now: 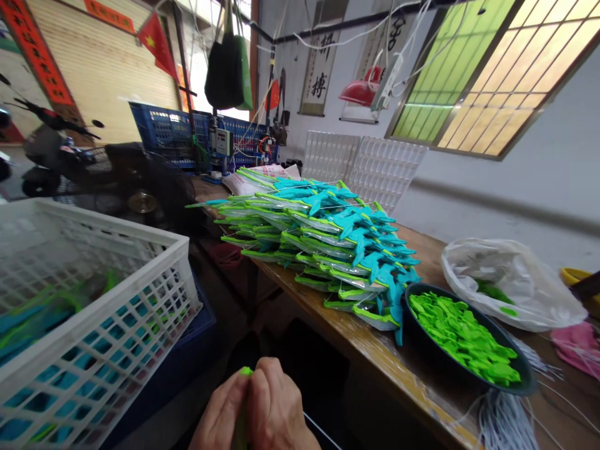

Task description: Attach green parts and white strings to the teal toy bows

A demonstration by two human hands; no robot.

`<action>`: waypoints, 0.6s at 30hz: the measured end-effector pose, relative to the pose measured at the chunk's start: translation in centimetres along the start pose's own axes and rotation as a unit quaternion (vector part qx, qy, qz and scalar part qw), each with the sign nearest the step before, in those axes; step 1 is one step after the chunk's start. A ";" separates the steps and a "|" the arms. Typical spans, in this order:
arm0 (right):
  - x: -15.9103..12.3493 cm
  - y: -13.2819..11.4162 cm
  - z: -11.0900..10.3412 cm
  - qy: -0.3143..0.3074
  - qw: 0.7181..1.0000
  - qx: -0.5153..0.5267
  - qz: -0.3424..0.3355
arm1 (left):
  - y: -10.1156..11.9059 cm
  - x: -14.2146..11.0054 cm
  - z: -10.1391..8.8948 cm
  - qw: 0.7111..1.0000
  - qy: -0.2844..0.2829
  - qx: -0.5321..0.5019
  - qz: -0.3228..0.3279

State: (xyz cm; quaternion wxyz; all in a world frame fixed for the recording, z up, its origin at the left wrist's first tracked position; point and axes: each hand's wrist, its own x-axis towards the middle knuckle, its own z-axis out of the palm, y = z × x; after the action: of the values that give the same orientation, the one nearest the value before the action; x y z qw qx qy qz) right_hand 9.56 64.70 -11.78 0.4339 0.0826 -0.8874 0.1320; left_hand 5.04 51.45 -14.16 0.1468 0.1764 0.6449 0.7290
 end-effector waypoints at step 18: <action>2.4 -2.0 -3.8 0.076 0.953 0.245 0.163 | 3.3 0.8 -0.7 0.978 -0.204 -0.028 -0.013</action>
State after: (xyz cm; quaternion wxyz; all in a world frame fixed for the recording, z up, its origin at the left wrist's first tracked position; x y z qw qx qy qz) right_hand 11.45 63.86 -7.36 0.4393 0.0304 -0.7932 0.4206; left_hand 4.07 50.75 -10.86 0.2898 0.3090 0.5826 0.6936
